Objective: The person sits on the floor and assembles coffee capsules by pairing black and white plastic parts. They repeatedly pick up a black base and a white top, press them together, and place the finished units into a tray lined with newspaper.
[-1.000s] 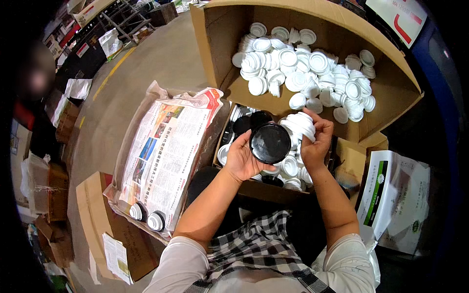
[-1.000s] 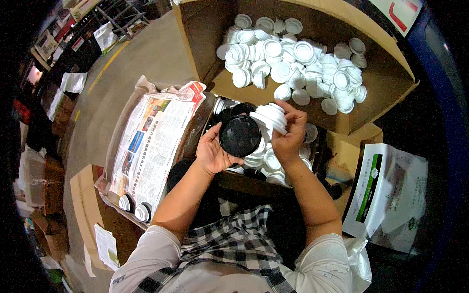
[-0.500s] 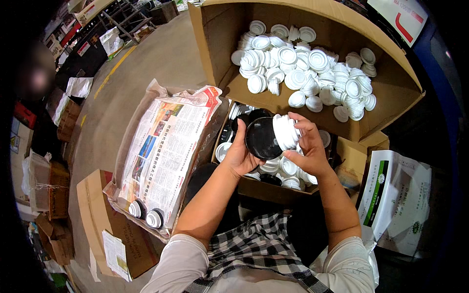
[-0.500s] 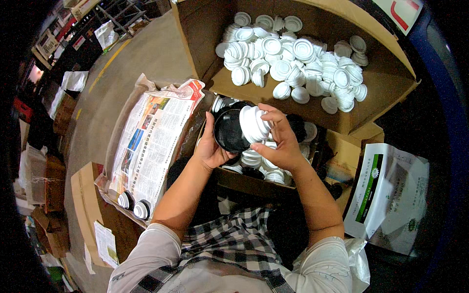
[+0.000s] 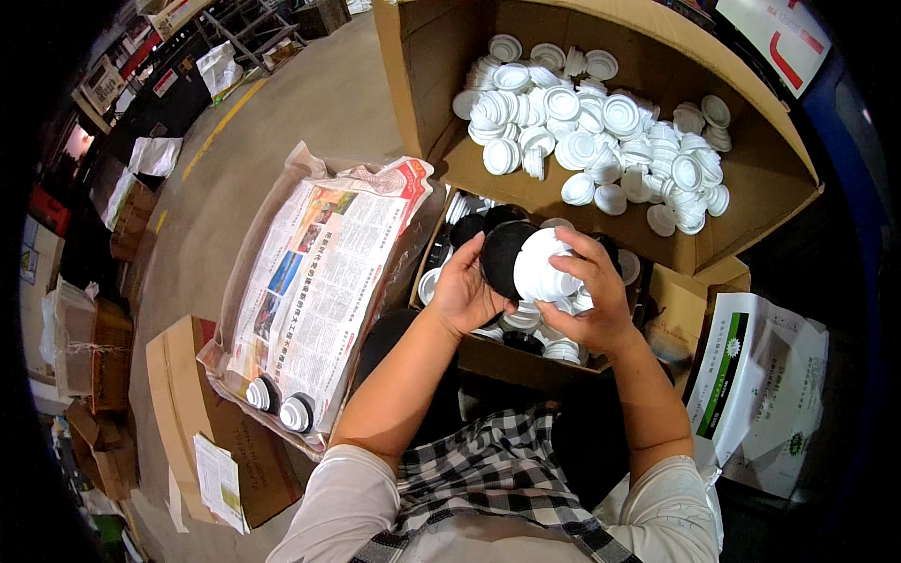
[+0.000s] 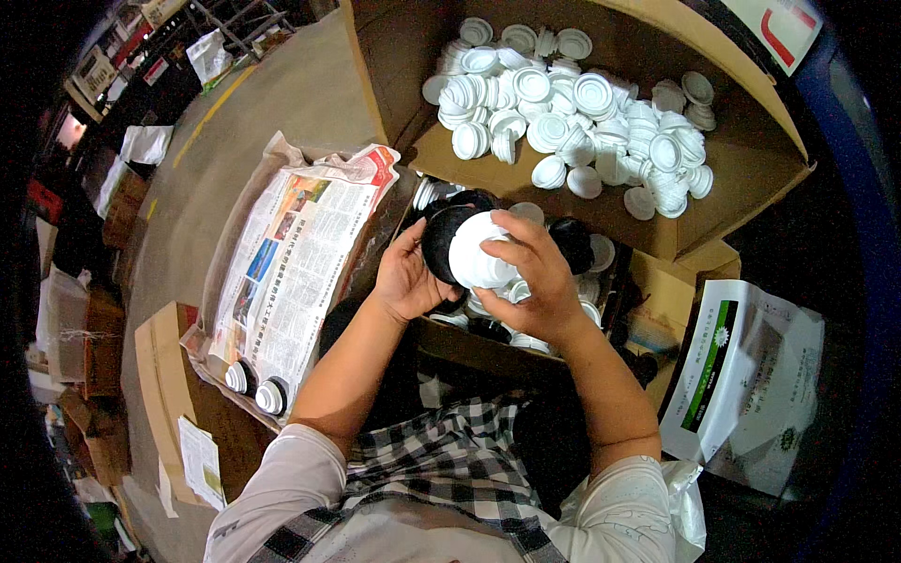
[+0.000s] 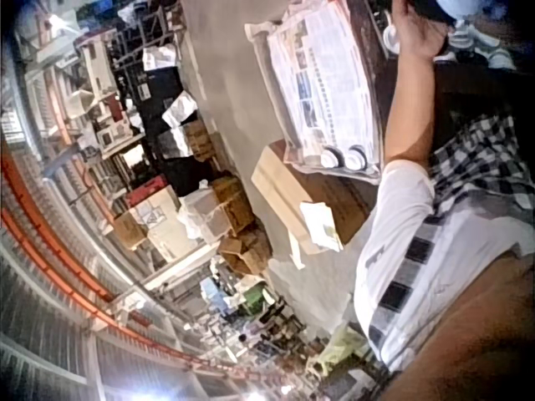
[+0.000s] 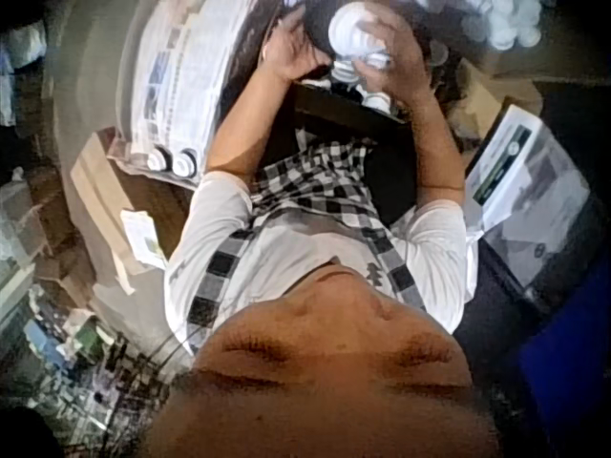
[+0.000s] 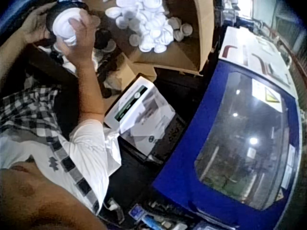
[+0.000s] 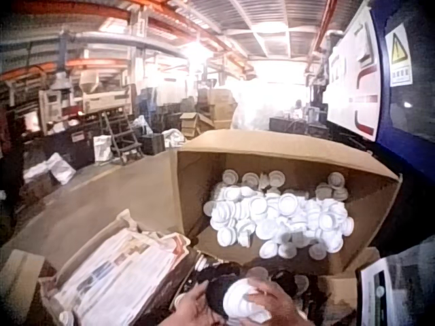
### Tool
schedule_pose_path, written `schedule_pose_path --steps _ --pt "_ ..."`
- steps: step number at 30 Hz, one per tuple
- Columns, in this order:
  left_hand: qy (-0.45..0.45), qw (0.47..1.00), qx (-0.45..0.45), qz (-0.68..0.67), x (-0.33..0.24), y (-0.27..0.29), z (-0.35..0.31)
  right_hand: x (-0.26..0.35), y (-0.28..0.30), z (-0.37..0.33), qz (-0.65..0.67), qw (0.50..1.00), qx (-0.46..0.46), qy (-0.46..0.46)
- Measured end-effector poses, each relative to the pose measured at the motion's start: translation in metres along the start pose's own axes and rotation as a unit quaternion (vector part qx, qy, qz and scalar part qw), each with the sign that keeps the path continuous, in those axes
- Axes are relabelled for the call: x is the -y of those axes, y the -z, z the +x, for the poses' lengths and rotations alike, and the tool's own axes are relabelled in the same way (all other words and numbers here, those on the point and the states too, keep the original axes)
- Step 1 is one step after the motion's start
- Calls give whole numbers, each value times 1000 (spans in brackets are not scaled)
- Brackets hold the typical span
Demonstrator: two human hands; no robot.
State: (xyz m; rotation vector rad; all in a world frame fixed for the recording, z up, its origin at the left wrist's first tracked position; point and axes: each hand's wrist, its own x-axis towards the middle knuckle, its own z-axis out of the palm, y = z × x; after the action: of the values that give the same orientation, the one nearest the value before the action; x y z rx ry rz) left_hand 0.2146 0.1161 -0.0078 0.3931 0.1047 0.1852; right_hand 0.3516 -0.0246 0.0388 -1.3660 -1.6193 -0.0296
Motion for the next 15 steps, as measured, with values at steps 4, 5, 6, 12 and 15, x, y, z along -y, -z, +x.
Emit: schedule_pose_path --steps 4,5,6,12,15 --pt "-12 997 -31 70 7 1 2 3 -6 1 -19 1000 4 -3" --pt "-14 995 -36 90 9 1 3 3 -6 1 -26 1000 10 -6" --pt "-17 993 -41 111 11 2 4 2 -7 0 -32 999 14 -9" --pt "-28 987 -65 144 13 -6 5 -1 -10 -2 -39 998 29 -31" --pt "-27 989 -56 136 14 -2 5 -2 -10 -2 -33 998 36 -26"
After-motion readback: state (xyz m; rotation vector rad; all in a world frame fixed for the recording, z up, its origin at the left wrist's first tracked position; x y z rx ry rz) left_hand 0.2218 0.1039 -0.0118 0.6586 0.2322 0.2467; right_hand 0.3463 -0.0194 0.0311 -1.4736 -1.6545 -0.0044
